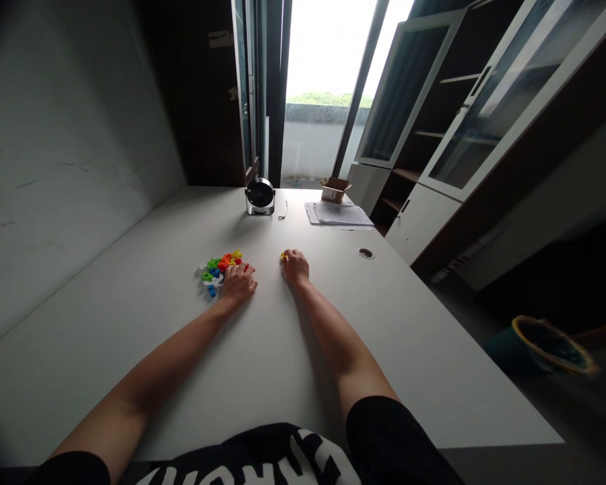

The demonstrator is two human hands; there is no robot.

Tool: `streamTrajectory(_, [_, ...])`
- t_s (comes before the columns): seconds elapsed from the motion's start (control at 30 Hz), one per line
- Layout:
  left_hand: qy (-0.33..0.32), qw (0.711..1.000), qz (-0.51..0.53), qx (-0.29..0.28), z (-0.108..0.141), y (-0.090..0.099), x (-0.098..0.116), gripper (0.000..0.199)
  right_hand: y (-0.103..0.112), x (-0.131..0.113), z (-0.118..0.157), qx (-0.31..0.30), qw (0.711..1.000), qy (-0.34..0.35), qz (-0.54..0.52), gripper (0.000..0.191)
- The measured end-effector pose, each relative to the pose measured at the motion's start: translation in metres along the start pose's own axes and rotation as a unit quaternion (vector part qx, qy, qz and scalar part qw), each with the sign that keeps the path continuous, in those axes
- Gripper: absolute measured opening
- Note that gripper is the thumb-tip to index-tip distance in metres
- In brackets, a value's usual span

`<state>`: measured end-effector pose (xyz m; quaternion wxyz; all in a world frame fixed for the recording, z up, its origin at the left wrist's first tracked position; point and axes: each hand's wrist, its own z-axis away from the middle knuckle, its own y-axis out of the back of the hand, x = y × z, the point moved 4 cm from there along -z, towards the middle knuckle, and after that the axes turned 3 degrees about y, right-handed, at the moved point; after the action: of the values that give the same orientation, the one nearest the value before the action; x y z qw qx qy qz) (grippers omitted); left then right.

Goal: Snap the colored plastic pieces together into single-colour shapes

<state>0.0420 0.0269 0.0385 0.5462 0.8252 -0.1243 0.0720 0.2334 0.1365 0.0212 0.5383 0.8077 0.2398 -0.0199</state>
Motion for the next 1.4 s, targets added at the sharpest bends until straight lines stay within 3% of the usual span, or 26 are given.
streamTrajectory(0.2, [-0.095, 0.994, 0.039, -0.031, 0.001, -0.007, 0.011, 0.022, -0.002, -0.002, 0.000, -0.029, 0.999, 0.020, 0.011, 0.026])
streamTrajectory(0.43, [-0.142, 0.984, 0.099, -0.050, 0.003, -0.007, 0.015, 0.031, -0.002, -0.005, 0.001, -0.038, 0.998, 0.040, 0.024, 0.034])
streamTrajectory(1.07, [-0.090, 0.988, 0.114, -0.061, 0.002, 0.001, 0.014, 0.027, 0.009, -0.019, 0.010, -0.046, 0.996, 0.071, 0.018, 0.036])
streamTrajectory(1.4, [-0.097, 0.969, 0.208, -0.091, 0.002, 0.000, 0.012, 0.039, 0.022, -0.022, 0.046, -0.053, 0.993, 0.084, -0.058, 0.020])
